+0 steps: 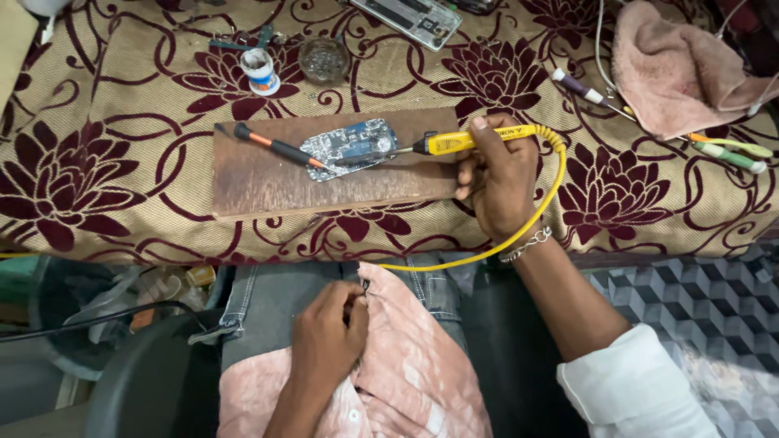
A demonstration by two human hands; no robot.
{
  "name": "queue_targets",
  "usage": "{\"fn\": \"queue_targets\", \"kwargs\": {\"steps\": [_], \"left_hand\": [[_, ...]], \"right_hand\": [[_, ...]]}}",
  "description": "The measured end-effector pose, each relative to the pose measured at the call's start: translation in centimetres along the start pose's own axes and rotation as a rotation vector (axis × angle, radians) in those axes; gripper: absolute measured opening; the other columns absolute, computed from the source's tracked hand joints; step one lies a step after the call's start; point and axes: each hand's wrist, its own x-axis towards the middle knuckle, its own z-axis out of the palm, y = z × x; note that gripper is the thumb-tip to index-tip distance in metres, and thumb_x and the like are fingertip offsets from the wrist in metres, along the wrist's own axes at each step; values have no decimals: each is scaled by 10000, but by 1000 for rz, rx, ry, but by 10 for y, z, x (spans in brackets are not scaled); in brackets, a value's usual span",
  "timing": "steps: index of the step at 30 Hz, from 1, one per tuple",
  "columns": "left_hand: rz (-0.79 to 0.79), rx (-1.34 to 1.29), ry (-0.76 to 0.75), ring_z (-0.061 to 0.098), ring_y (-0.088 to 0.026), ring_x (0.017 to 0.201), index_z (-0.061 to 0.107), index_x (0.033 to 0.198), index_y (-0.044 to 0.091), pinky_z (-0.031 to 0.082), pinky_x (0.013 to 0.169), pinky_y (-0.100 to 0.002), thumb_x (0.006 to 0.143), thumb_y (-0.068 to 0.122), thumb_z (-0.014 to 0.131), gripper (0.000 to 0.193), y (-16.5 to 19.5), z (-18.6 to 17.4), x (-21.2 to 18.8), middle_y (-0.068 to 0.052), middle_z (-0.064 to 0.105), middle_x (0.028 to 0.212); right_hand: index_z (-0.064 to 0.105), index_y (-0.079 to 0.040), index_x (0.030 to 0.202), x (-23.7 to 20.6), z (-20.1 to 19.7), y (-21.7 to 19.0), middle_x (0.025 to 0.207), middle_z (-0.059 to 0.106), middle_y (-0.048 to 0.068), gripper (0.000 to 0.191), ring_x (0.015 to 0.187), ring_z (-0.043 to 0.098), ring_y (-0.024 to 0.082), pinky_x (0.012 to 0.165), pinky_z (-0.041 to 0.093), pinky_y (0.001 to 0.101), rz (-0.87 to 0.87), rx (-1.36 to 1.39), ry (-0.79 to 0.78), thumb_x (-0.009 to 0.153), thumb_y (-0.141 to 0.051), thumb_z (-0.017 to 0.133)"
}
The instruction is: The person uses a hot air gun and a soldering iron to work on a small circuit board placed on a wooden board. They repeatedly apply heat and solder to specific points on the board while seated at a cluttered workbench.
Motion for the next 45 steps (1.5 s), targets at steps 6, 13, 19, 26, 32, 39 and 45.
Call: {"fn": "queue_targets", "kwargs": {"steps": [6,13,19,26,32,39,45], "left_hand": [[78,33,20,697,-360,831,699,979,77,558,711,-445,841,96,693,140,9,-3,3,-121,709,931],[75,90,13,699,-339,822,698,946,81,549,700,-444,834,110,715,117,9,1,3,-110,705,898],[114,115,20,694,-347,808,682,932,62,549,698,-451,827,94,710,113,4,6,4,-124,702,888],[136,83,34,687,-362,769,675,915,44,552,686,-456,806,61,709,115,-2,8,2,-148,703,859],[148,80,48,696,-358,759,675,900,45,560,678,-447,803,55,720,107,-1,8,2,-147,712,857],[155,82,51,700,-353,757,669,895,42,564,680,-445,802,52,711,102,1,8,3,-142,714,860],[162,93,38,687,-354,754,656,885,41,558,684,-449,808,61,707,94,3,7,4,-139,697,848]], "right_hand": [[565,-42,980,0,0,1,764,625,61,182,505,563,92,392,475,228,8,0,9,1044,-200,630],[570,-38,992,1,0,0,770,642,76,177,509,566,96,398,483,228,7,1,3,1045,-198,624],[571,-30,998,1,0,0,767,638,74,181,503,569,93,388,482,226,5,1,13,1044,-196,625],[571,-31,999,0,-1,0,773,638,76,179,505,573,93,393,483,222,1,8,2,1056,-194,618],[574,-26,997,0,0,-2,780,645,81,185,512,576,93,398,487,222,-7,6,-5,1058,-195,618],[574,-24,998,0,1,-2,780,647,82,184,512,576,92,399,490,221,0,9,-1,1055,-195,612],[573,-20,1001,-1,0,-2,786,646,84,190,517,575,91,401,489,220,-9,0,-7,1059,-197,610]]}}
